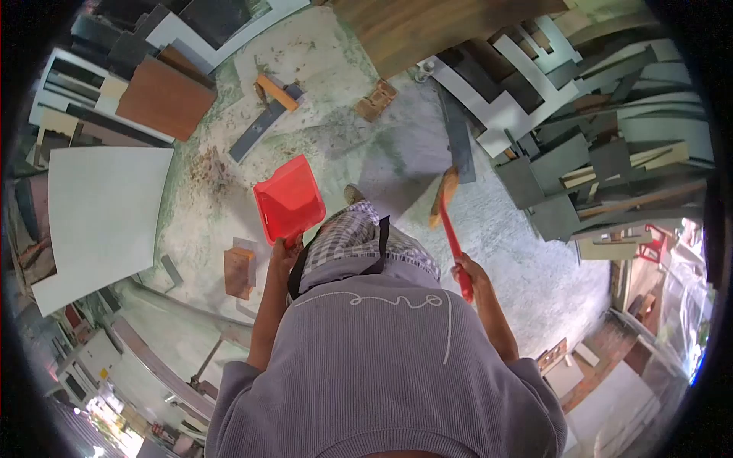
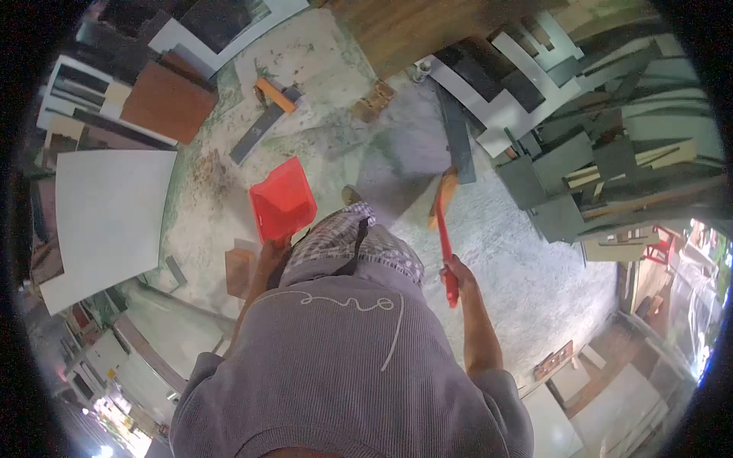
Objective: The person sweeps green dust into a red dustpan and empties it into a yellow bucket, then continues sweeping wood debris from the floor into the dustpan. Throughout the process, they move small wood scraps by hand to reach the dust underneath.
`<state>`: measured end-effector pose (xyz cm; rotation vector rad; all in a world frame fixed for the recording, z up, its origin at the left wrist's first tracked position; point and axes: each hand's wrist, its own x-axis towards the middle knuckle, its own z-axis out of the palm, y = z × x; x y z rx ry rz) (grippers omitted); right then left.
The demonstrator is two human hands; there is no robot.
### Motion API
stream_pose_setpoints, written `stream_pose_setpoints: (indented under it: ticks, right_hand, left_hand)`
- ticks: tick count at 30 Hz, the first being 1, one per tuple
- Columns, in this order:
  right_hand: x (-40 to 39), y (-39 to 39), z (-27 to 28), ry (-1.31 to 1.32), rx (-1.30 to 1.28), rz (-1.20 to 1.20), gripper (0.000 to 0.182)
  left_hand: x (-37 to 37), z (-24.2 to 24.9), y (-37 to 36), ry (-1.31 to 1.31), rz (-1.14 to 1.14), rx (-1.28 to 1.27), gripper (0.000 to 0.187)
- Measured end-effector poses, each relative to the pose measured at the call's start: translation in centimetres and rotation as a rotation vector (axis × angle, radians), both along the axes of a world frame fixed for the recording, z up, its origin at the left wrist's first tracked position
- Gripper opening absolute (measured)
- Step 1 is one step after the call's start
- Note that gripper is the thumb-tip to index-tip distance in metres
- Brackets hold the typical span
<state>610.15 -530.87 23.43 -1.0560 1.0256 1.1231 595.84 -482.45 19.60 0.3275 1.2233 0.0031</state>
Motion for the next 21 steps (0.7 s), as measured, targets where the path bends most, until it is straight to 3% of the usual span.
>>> stream_pose_setpoints:
  ticks: [3,5,8,11,12,14,16,18,21]
  right_hand:
    - [2.2,4.5,-1.9,-0.181,0.179,0.26,0.018]
    - [5.2,9.3,-1.4,-0.143,0.12,0.325,0.021]
    - [8.1,15.5,-1.5,-0.194,0.253,0.44,0.024]
    - [10.1,20.9,-3.1,-0.159,0.359,0.498,0.025]
    - [10.6,22.3,-3.4,-0.125,0.433,0.521,0.025]
    - [11.5,25.2,-2.1,-0.084,0.413,0.6,0.027]
    - [12.0,26.7,-0.4,-0.041,0.391,0.672,0.03]
    - [11.6,27.0,1.4,-0.195,0.378,0.898,0.039]
    - [12.0,25.9,3.5,-0.183,0.424,0.953,0.046]
  left_hand:
    - [-1.5,0.1,1.0,0.037,0.07,-0.115,0.035]
    - [-1.5,1.4,1.0,0.092,0.167,-0.129,0.035]
    - [-2.7,1.9,0.9,0.153,0.178,-0.113,0.034]
    - [-5.5,-0.2,1.2,0.047,0.131,-0.046,0.034]
    - [-4.8,1.6,0.6,0.119,0.201,-0.02,0.032]
    - [-6.4,0.7,0.5,0.05,0.226,-0.032,0.032]
    - [-7.5,0.3,0.0,-0.015,0.243,-0.04,0.031]
    - [-8.0,0.2,-0.7,0.076,0.341,-0.005,0.031]
    - [-7.0,1.7,-1.8,0.222,0.39,0.043,0.03]
